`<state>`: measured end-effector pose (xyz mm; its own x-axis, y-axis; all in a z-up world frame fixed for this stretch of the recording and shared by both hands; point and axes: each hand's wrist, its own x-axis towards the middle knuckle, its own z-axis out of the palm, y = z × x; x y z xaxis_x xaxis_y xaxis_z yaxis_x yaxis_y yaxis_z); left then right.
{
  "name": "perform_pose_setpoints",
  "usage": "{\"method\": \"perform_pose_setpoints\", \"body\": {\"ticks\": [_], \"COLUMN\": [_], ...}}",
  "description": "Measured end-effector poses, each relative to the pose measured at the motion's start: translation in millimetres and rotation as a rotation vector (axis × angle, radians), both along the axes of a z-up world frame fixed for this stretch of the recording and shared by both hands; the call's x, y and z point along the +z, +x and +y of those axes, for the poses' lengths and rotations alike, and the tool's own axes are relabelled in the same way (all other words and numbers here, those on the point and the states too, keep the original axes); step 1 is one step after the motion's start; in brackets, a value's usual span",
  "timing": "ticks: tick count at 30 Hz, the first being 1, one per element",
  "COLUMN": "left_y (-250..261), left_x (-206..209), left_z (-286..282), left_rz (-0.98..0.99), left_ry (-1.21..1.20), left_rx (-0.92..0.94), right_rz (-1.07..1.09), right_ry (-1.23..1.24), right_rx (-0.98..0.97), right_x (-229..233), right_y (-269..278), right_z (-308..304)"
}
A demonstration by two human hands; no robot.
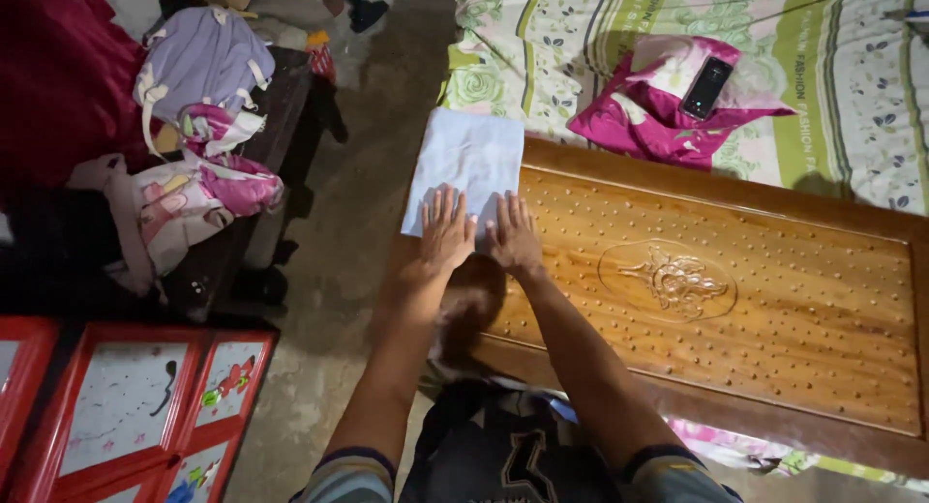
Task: Folding trousers on a wooden chest in a bedroom environment.
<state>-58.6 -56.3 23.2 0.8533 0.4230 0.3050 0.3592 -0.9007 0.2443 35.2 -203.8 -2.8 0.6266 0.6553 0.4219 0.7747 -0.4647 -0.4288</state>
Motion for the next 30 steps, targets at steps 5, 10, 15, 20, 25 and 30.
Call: {"method": "perform_pose_setpoints", "body": {"ticks": [5,10,15,20,25,30], "left_y": [-1.6,-2.8,1.8,4.5,14.8,38.7], "left_x": [-0.1,4.9,-6.7,-2.7,11.4,23.7], "left_z": [-22.9,-53.6,-76.6,-102.8,-140.4,-194.3], "left_rz": [-0.121,-0.185,-0.295,-0.281,-0.238,-0.236], "left_ry": [-0.073,-0.251,-0.425,-0.556,-0.645,-0.859], "left_rx": [-0.014,-0.022,-0.061,-0.073,-0.13,-0.13], "right_rz": [0.509,1.07,1.254,1.242,1.31,1.264], "right_ry": [0.218,0.558,0.702,0.766,0.812,0.798], "right_rx": [0.017,-0.044,-0.026,0.083,-0.079,-0.124], "right_x": [26.5,-59.3,-51.8,-18.0,-3.4,-6.9], "right_y": [-2.1,26.7,22.0,8.0,14.5,30.8], "right_z": [-22.8,-33.9,-66.9,-111.3,-154.5,-215.2]}}
